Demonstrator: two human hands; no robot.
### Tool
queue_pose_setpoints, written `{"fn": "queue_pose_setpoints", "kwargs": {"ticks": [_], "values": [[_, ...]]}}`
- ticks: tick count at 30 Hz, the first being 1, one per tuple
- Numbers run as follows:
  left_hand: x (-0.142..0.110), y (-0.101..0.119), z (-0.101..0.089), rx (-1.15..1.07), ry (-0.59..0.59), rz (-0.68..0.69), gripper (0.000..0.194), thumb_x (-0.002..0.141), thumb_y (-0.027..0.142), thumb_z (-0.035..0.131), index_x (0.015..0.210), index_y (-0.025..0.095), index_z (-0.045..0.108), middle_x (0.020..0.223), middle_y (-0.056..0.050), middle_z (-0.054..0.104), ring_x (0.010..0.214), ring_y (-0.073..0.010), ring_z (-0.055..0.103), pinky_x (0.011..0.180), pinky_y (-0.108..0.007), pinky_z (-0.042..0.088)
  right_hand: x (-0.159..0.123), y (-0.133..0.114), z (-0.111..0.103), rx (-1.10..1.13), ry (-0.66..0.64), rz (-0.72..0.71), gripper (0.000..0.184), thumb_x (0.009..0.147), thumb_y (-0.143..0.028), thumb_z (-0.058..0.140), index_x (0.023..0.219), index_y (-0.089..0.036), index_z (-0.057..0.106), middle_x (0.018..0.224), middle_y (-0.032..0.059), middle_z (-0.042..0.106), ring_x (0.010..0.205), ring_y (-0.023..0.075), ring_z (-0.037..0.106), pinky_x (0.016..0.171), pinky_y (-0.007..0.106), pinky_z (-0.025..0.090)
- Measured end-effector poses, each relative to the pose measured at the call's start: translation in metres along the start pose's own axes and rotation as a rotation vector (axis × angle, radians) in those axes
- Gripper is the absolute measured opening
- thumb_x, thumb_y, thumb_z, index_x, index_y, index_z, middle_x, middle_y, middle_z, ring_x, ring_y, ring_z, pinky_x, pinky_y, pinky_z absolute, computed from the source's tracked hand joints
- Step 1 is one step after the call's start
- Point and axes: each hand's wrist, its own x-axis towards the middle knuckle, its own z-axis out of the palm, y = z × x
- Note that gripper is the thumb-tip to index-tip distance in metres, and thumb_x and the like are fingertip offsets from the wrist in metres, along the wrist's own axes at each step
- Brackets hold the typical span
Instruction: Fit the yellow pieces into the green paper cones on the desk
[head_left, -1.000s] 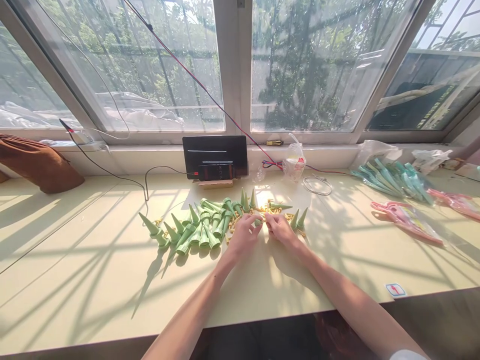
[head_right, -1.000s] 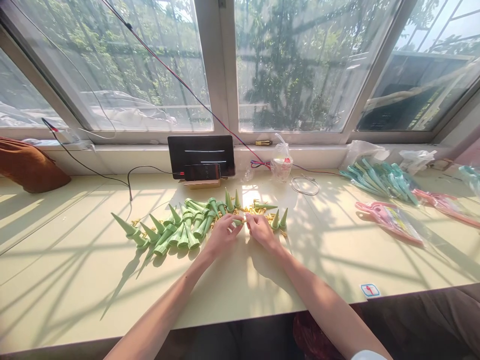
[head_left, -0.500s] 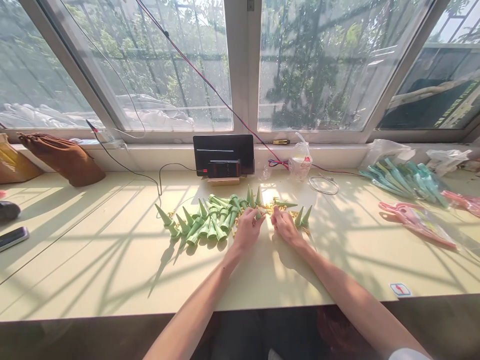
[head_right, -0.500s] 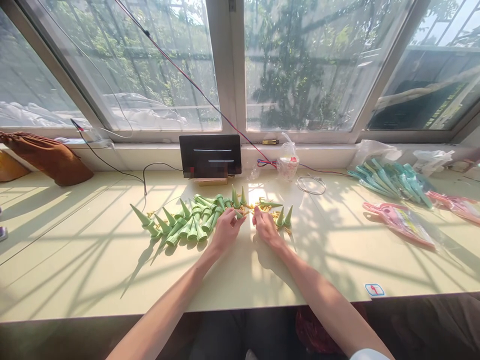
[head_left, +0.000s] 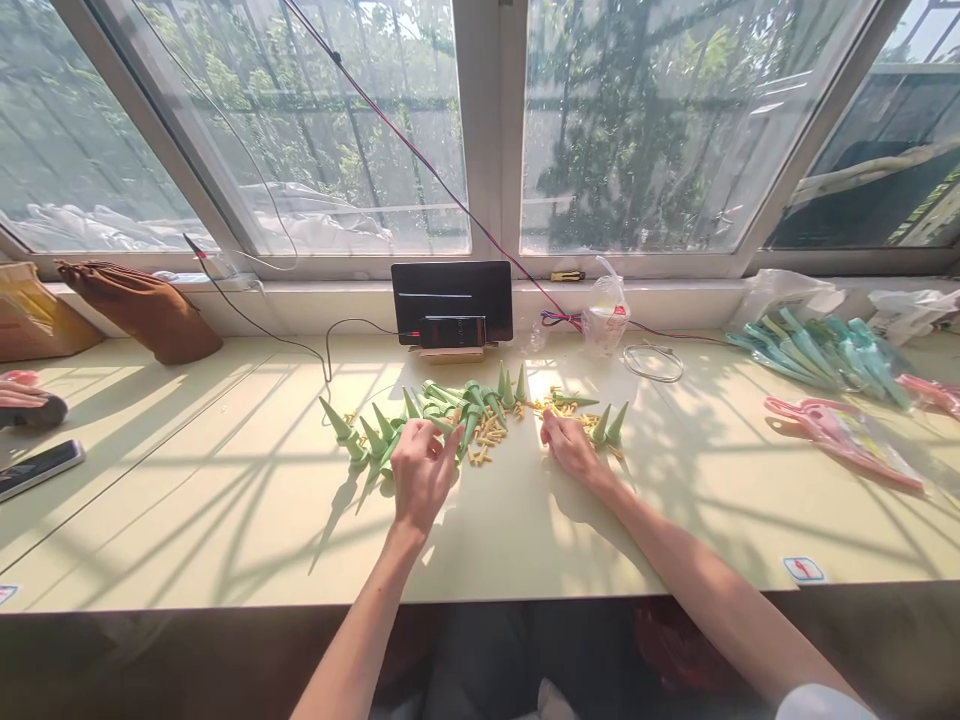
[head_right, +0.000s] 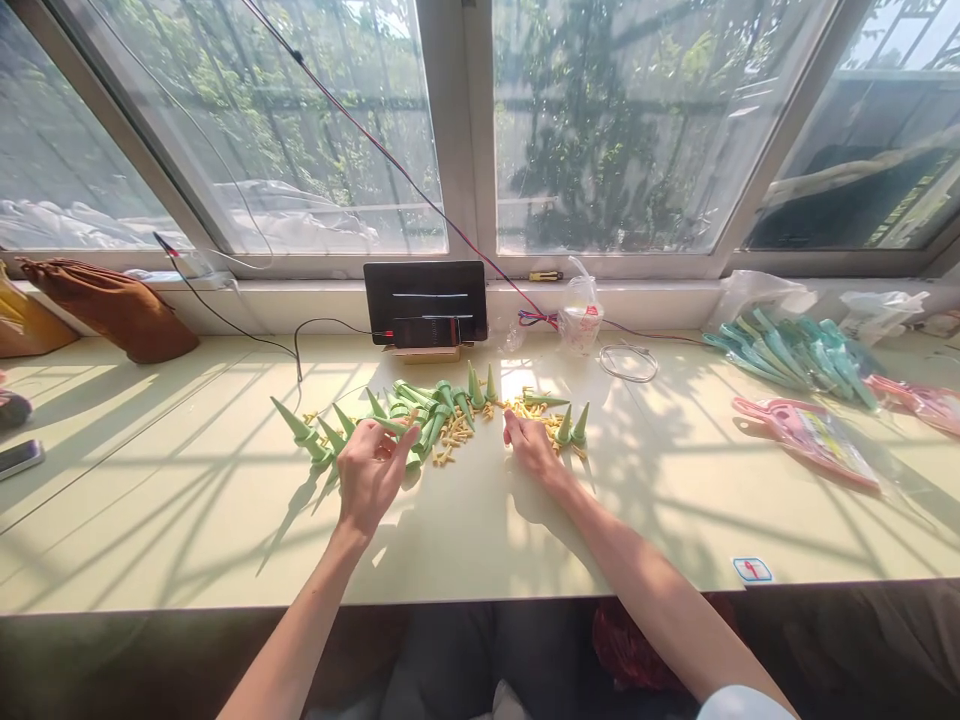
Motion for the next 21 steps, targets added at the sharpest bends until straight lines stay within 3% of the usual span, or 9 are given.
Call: {"fn": "queue_pose_setpoints", "kwargs": {"ticks": [4,9,13,21], "values": [[0.021,-0.013,-0.036,0.229,0.273,-0.077,0.03,0.086,0.043,0.063,0.07,0.018,0.06,0.063,0.0,0.056,0.057,-0.0138,0.053,0.062,-0.026,0.042,-0.001,-0.001,0.0,-0.028,-0.007,-0.007,0.065,0.094,-0.069,0.027,0.055,-0.022,0.051,0.047,0.0005,0.041,0.052,0.0173,0.043,0.055,0.031,0.034],[0.044,-0.032,-0.06,0.42,0.342,-0.142,0.033,0.087,0.043,0.06,0.067,0.018,0.057,0.055,0.001,0.053,0.054,-0.0144,0.05,0.062,-0.027,0.037,-0.002,-0.001,-0.001,-0.023,-0.014,0.009,0.063,0.095,-0.066,0.029,0.057,-0.022,0.052,0.046,0.0007,0.041,0.05,0.0177,0.043,0.055,0.031,0.034],[0.052,-0.042,-0.063,0.481,0.292,-0.187,0.03,0.087,0.043,0.059,0.07,0.018,0.061,0.056,-0.001,0.054,0.055,-0.0169,0.052,0.061,-0.028,0.035,-0.002,0.001,0.0,-0.023,-0.013,0.024,0.063,0.094,-0.067,0.029,0.057,-0.022,0.052,0.046,0.0003,0.041,0.049,0.0173,0.042,0.054,0.031,0.034],[0.05,-0.059,-0.056,0.534,0.076,-0.328,0.026,0.086,0.043,0.059,0.087,0.02,0.071,0.071,-0.008,0.07,0.073,-0.0273,0.065,0.066,-0.032,0.041,-0.001,0.005,0.001,-0.064,-0.001,0.006,0.065,0.094,-0.067,0.028,0.056,-0.021,0.054,0.047,0.0003,0.045,0.05,0.0167,0.045,0.056,0.03,0.036]]}}
